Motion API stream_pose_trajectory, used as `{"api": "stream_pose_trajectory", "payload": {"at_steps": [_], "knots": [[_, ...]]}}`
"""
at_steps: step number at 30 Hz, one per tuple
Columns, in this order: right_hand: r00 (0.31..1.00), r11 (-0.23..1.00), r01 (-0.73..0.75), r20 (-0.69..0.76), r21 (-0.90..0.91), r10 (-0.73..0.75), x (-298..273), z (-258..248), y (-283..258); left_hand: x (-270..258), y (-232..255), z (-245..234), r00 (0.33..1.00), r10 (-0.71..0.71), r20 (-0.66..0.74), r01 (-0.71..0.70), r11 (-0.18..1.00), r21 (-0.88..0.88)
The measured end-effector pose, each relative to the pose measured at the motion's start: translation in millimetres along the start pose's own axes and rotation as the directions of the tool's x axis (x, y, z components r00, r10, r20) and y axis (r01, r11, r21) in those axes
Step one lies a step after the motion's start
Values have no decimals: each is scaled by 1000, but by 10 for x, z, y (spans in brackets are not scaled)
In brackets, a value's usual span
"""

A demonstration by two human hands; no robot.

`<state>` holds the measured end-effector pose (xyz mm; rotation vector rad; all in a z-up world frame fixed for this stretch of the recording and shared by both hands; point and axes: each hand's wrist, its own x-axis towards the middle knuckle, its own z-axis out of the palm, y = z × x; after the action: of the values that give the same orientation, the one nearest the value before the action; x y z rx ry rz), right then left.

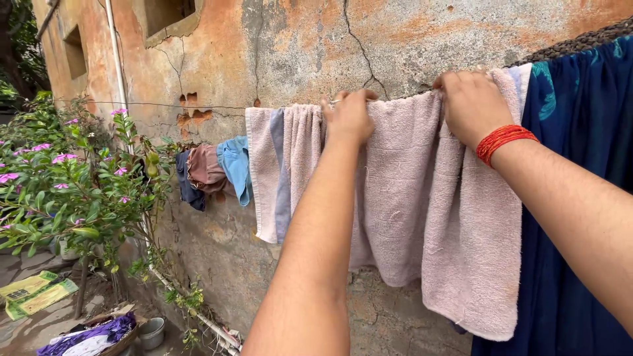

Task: The person spreads a towel on a clothesline, then picks up a purple shirt and a pair of patterned pants from a basket to shake them out.

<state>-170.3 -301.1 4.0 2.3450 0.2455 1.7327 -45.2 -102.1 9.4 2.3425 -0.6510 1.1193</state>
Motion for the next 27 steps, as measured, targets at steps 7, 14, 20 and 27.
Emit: {"api": "stream_pose_trajectory", "payload": {"at_steps": [7, 14, 20, 27], "knots": [[1000, 1000, 23, 5, 10, -23, 133, 236, -262, -264, 269, -192, 991, 126, 38, -120, 984, -134], [1000, 995, 27, -2, -100, -27, 150, 298, -208, 55, -229, 72, 988, 85, -129, -62, 982, 177], [1000, 913, -17, -31, -407, 4, 0, 258, 127, -104, 384, 6, 982, 187, -35, -186, 982, 23], [998, 997, 60, -38, 55, -58, 186, 407, -101, -8, 465, 58, 994, 88, 71, -63, 952, -301]]}}
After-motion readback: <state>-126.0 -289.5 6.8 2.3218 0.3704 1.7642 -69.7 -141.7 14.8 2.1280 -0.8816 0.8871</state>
